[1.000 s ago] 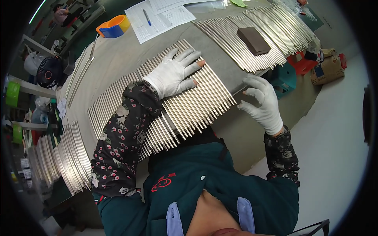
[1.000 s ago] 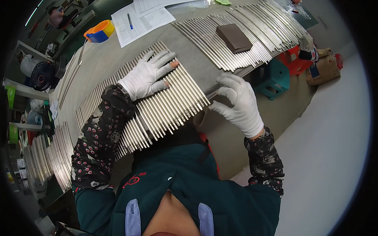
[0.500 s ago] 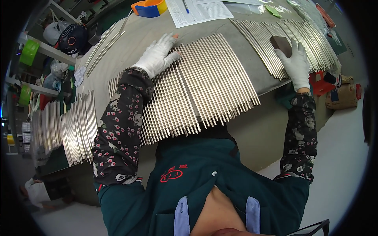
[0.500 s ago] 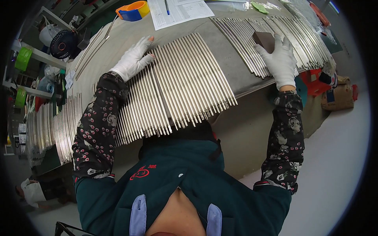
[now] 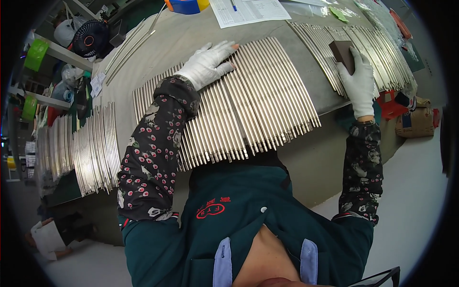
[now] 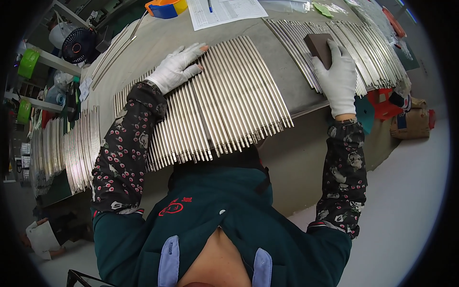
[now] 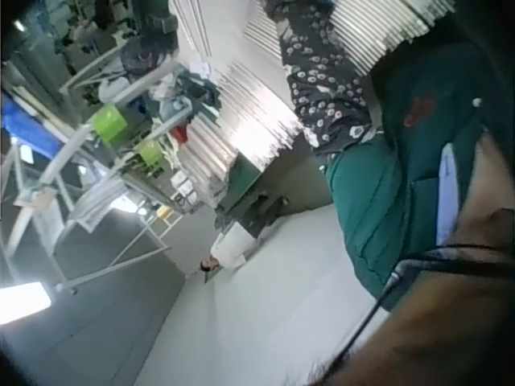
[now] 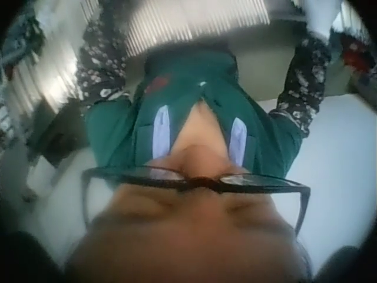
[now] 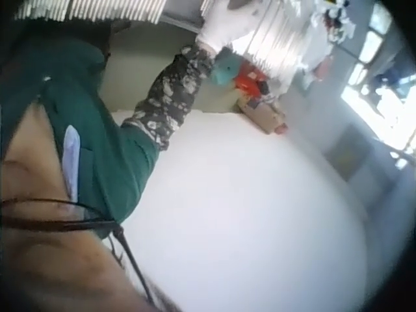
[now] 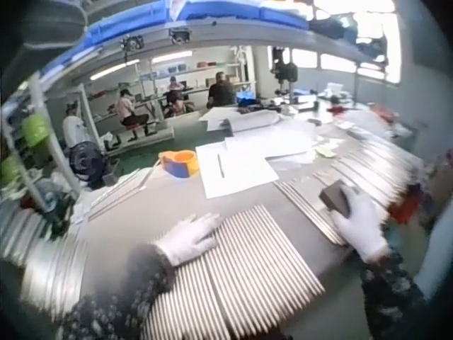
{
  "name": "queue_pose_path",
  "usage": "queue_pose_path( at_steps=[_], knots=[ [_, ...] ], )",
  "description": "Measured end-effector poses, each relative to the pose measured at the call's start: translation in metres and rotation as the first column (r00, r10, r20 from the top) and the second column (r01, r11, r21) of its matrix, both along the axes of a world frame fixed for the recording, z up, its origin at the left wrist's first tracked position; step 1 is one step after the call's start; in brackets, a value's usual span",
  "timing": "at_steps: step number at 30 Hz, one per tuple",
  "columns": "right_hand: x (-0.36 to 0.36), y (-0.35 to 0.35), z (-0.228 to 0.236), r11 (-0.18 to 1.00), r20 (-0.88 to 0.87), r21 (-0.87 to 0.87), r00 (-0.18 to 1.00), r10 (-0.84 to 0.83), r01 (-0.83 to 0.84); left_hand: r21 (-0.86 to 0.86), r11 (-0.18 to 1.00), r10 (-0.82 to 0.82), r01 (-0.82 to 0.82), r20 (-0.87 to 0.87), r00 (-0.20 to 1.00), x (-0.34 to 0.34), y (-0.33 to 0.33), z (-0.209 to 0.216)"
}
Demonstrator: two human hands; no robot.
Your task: Sanding the ends of a batch of thin rods using a sanding block.
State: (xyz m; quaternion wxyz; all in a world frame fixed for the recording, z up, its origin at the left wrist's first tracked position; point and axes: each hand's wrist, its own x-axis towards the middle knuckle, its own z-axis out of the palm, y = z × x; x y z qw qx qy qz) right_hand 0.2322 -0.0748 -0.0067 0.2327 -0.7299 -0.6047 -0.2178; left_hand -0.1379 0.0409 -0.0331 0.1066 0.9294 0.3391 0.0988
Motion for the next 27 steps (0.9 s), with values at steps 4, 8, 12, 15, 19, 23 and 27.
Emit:
queue_pose_path(
  at_steps=[4,8,12,15,19,23,27],
  knots=[
    [-0.06,-0.044,0.006,0.961,-0.067,-0.033,0.96,0.273,-0.276,0.011,1.0,-0.001,0.0,0.022,1.0,-0.004,-0.001,0.0],
    [-0.097,-0.074,0.001,0.92,-0.171,-0.202,0.937,0.305,-0.336,0.046,0.999,0.007,-0.004,-0.08,0.997,-0.002,-0.007,0.009],
    [-0.103,-0.078,-0.005,0.941,-0.095,-0.173,0.956,0.279,-0.292,0.2,0.976,-0.067,0.085,-0.096,0.993,0.002,-0.024,0.009],
    [-0.103,-0.081,-0.004,0.938,-0.166,-0.182,0.949,0.268,-0.296,0.196,0.967,-0.128,0.164,-0.182,0.975,0.016,-0.043,0.004],
    [-0.149,-0.12,0.022,0.825,-0.196,-0.162,0.837,0.511,-0.542,0.232,0.959,-0.13,0.165,-0.161,0.978,0.022,-0.048,-0.002],
    [-0.155,-0.127,0.018,0.79,-0.134,-0.28,0.837,0.531,-0.546,0.256,0.953,-0.134,0.162,-0.122,0.983,0.024,-0.047,-0.001],
    [-0.152,-0.129,0.025,0.833,-0.108,-0.196,0.856,0.506,-0.517,0.244,0.957,-0.125,0.155,-0.136,0.983,0.026,-0.045,-0.001]
  ],
)
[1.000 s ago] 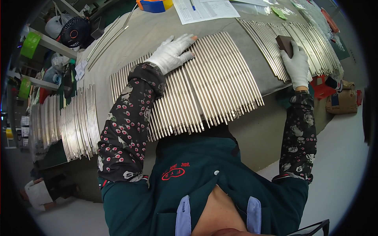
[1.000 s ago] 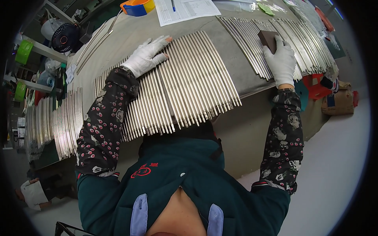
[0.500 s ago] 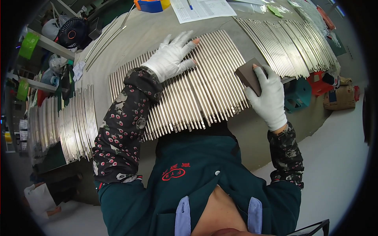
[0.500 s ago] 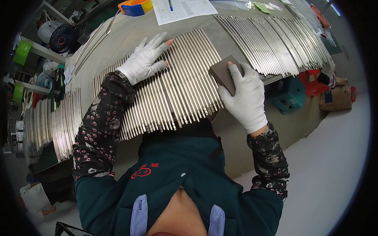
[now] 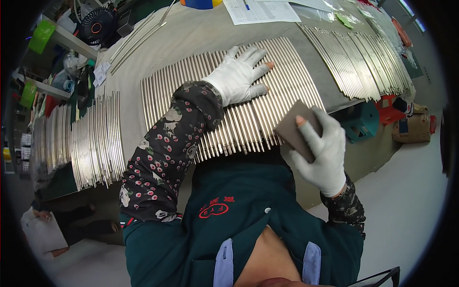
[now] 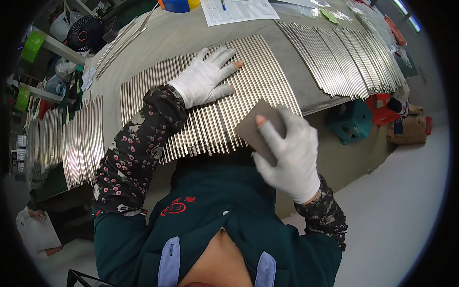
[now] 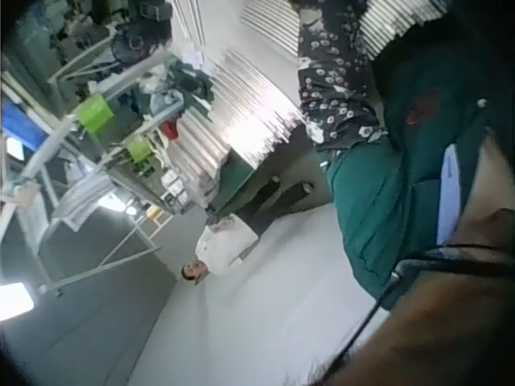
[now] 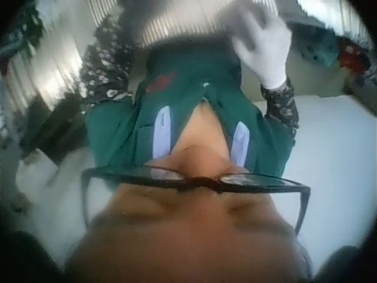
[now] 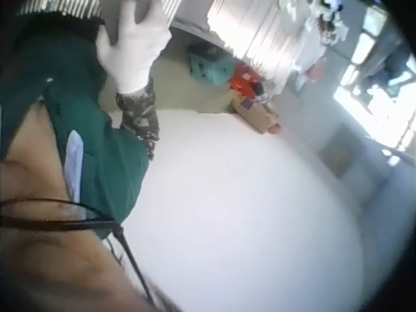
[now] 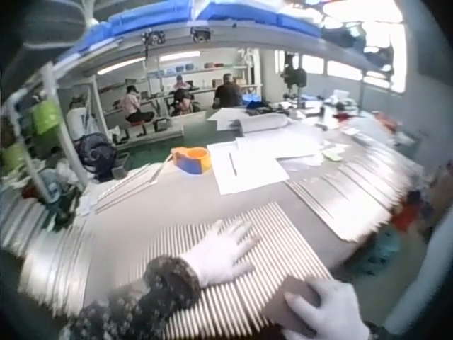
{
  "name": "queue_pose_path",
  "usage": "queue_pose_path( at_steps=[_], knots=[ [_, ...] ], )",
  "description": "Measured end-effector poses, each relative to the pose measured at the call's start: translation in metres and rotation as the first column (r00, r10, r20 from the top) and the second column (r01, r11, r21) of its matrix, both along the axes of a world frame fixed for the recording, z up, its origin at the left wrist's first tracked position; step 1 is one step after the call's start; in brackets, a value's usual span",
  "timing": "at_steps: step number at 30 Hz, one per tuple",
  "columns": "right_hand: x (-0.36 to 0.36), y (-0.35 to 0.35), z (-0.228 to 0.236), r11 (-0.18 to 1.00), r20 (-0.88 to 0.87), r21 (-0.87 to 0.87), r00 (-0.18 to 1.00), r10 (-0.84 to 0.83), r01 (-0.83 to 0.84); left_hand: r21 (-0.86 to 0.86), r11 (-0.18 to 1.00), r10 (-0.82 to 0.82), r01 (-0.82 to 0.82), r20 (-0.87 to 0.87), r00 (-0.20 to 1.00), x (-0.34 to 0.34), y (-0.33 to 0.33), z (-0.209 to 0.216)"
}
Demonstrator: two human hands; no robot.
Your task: Sanding the ends of a batch of thin rods using a sanding block.
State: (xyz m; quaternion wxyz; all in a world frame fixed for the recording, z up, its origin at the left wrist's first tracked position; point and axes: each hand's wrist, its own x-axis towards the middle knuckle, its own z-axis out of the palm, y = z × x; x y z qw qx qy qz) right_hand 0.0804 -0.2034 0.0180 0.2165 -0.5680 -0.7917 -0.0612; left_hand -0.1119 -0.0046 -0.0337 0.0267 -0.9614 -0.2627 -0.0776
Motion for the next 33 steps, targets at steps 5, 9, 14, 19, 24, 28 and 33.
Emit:
queue_pose_path(
  at_steps=[5,9,14,19,24,28,33],
  knots=[
    [0.005,-0.005,-0.006,1.0,0.056,-0.002,0.998,-0.001,0.001,-0.042,0.999,0.016,-0.016,0.006,1.0,-0.008,-0.008,0.011],
    [0.033,-0.013,-0.016,0.994,-0.19,0.032,0.977,-0.094,0.102,-0.129,0.989,-0.066,0.07,0.037,0.997,-0.002,-0.057,0.023],
    [0.044,-0.023,-0.027,0.985,-0.213,0.02,0.964,-0.161,0.169,-0.306,0.939,-0.097,0.157,0.203,0.974,-0.028,-0.147,0.034],
    [0.038,-0.016,-0.032,0.985,-0.233,0.044,0.961,-0.152,0.166,-0.338,0.938,0.145,-0.075,0.188,0.971,-0.034,-0.167,0.018],
    [0.031,-0.015,-0.029,0.986,-0.199,0.038,0.969,-0.15,0.16,-0.277,0.95,0.213,-0.146,0.231,0.95,-0.013,-0.16,0.01],
    [0.035,-0.021,-0.03,0.983,-0.222,0.015,0.959,-0.178,0.185,-0.239,0.954,0.232,-0.183,0.199,0.952,-0.009,-0.154,0.011],
    [0.038,-0.022,-0.031,0.976,-0.266,0.017,0.941,-0.207,0.219,-0.245,0.94,0.286,-0.237,0.192,0.939,-0.007,-0.159,0.016]
  ],
)
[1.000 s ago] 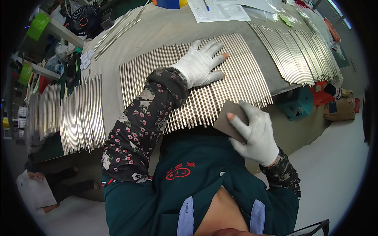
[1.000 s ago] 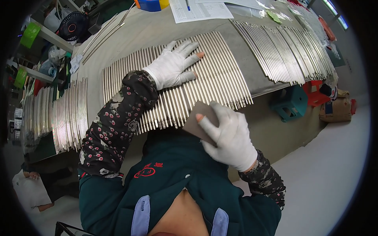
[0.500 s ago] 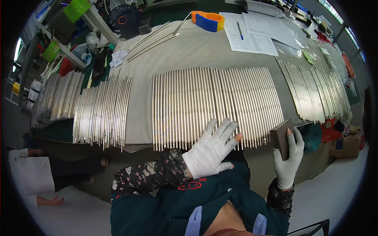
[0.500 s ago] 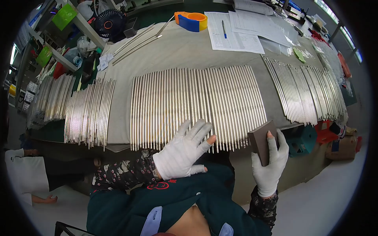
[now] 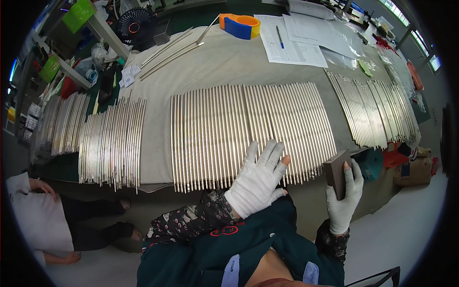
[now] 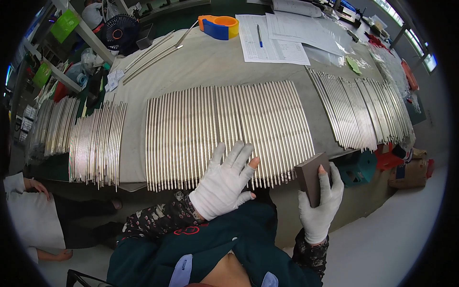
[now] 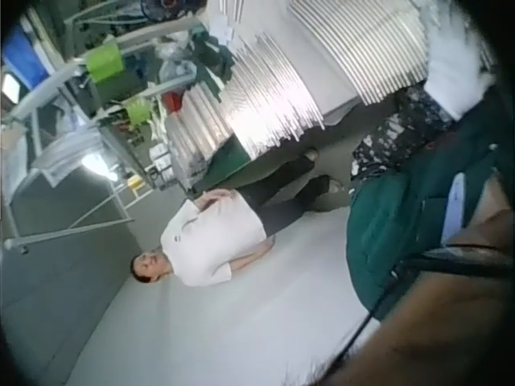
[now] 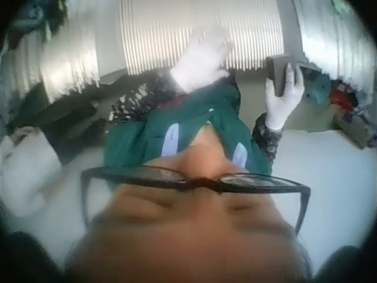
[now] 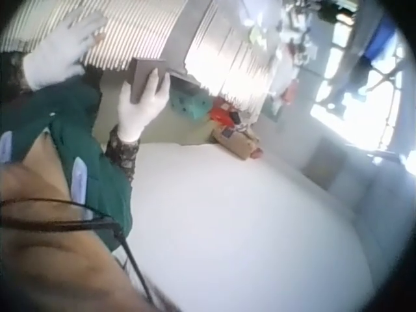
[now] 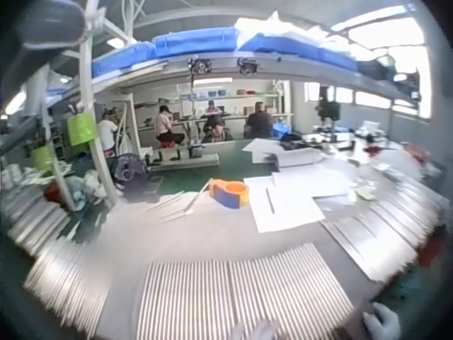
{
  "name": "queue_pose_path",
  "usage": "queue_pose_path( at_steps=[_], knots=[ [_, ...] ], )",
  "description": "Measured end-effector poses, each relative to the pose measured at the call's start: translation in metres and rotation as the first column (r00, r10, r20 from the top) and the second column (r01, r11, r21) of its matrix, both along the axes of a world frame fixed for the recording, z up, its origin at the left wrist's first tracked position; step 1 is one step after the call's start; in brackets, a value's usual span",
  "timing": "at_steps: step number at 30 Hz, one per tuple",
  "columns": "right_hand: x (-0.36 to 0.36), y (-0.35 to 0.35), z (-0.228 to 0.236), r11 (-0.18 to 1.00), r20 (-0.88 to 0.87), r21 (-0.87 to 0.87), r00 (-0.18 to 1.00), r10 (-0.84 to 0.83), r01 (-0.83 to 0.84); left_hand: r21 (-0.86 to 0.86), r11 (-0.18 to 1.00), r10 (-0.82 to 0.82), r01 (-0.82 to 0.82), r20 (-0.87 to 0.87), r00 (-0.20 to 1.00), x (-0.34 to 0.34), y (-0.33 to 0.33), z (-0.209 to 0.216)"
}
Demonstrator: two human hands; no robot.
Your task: Sanding the ends of a batch of thin rods using a sanding block.
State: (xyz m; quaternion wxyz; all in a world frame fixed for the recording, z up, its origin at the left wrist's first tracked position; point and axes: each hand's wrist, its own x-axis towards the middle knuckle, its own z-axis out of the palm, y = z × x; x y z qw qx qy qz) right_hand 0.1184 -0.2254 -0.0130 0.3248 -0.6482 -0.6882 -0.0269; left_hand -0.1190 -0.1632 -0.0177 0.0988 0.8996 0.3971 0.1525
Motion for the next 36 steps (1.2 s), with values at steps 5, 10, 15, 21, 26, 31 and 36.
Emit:
queue_pose_path(
  at_steps=[5,10,15,21,26,31,36],
  knots=[
    [0.0,0.002,0.0,1.0,-0.048,0.011,0.999,-0.002,0.003,-0.021,0.996,-0.088,0.09,0.083,0.993,0.023,0.003,0.001],
    [0.001,0.003,0.0,0.999,-0.03,0.032,1.0,0.006,-0.005,0.057,0.998,-0.038,0.036,0.034,0.999,0.031,0.007,-0.013],
    [0.009,0.002,-0.003,0.999,-0.004,0.046,1.0,-0.025,0.025,0.005,1.0,-0.02,0.02,0.051,0.999,0.036,0.003,-0.004],
    [0.015,0.003,-0.006,0.998,-0.016,0.05,1.0,-0.023,0.023,-0.017,0.999,-0.04,0.041,0.055,0.998,0.053,0.01,-0.013],
    [0.028,-0.002,-0.006,0.997,-0.038,0.051,0.998,-0.059,0.061,0.007,1.0,-0.024,0.024,0.049,0.999,0.055,0.008,-0.007],
    [0.031,-0.005,-0.008,0.993,-0.041,0.065,0.994,-0.097,0.099,0.009,0.994,-0.108,0.108,0.051,0.993,0.075,0.007,-0.007],
    [0.033,-0.009,-0.006,0.988,-0.003,0.089,0.992,-0.123,0.122,0.038,0.998,-0.055,0.055,0.001,0.998,0.078,0.012,-0.016]
  ],
)
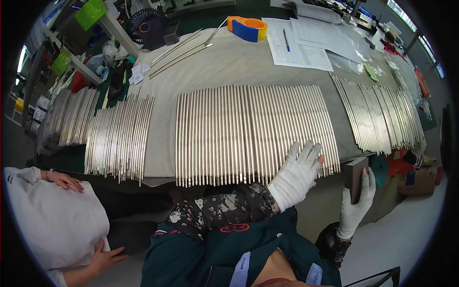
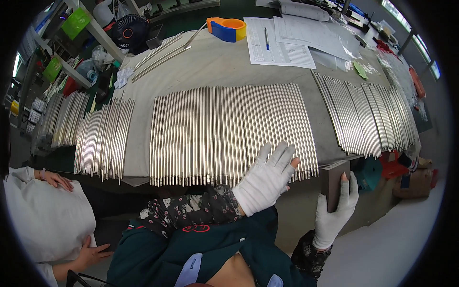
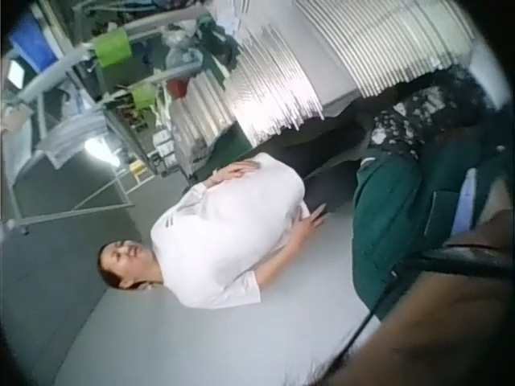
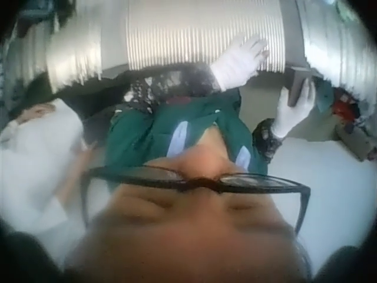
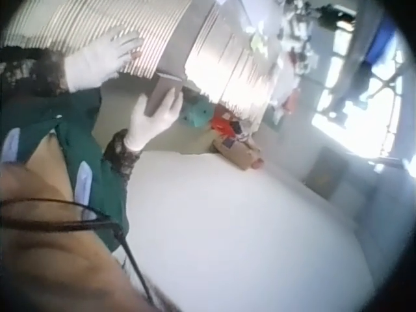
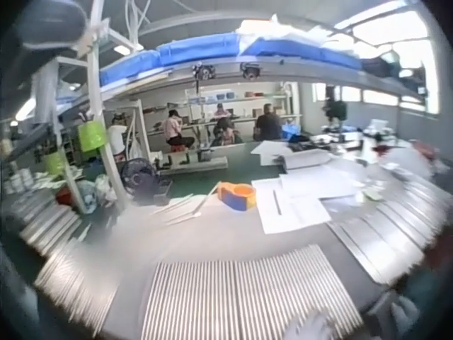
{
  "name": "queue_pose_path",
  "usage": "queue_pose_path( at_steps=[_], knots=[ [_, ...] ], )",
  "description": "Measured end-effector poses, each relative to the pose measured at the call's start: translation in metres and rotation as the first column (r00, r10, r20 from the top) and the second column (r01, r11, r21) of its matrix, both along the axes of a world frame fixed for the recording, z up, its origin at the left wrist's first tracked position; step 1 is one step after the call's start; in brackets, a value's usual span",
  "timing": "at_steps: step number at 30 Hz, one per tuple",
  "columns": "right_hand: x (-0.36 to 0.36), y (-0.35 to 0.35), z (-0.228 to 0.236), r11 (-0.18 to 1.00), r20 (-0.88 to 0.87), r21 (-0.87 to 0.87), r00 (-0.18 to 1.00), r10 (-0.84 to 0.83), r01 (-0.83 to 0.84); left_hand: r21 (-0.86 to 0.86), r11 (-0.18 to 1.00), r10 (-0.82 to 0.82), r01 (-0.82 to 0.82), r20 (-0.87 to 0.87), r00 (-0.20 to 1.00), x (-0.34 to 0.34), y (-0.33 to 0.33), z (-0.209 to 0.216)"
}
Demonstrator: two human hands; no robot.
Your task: Sanding the ends of a batch of thin rods using a sanding block.
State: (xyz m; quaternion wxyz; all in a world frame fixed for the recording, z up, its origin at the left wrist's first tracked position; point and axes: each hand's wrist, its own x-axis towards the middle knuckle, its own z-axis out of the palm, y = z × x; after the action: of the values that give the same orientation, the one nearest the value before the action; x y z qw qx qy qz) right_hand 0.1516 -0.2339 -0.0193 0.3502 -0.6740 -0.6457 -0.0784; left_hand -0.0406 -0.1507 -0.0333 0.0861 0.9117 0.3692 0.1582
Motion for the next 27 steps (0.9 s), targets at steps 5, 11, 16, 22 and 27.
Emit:
queue_pose_path(
  at_steps=[5,11,16,22,27],
  knots=[
    [0.005,-0.007,-0.005,0.999,-0.006,0.005,0.999,-0.035,0.035,0.016,0.997,-0.079,0.078,0.087,0.993,0.012,-0.007,0.007],
    [0.0,-0.014,-0.003,0.998,-0.035,0.015,0.997,-0.067,0.068,0.117,0.99,-0.093,0.079,0.116,0.989,0.019,0.001,-0.01],
    [0.005,-0.017,-0.009,0.988,-0.064,-0.008,0.986,-0.153,0.153,0.029,0.99,-0.144,0.142,0.084,0.986,0.006,-0.013,0.023],
    [0.001,-0.023,-0.011,0.957,-0.082,-0.088,0.956,-0.283,0.276,-0.089,0.937,-0.346,0.338,-0.105,0.932,-0.022,-0.009,0.076],
    [-0.005,-0.028,-0.017,0.944,-0.219,-0.191,0.926,-0.308,0.268,0.053,0.947,-0.296,0.316,-0.232,0.926,-0.008,0.053,0.07]
  ],
)
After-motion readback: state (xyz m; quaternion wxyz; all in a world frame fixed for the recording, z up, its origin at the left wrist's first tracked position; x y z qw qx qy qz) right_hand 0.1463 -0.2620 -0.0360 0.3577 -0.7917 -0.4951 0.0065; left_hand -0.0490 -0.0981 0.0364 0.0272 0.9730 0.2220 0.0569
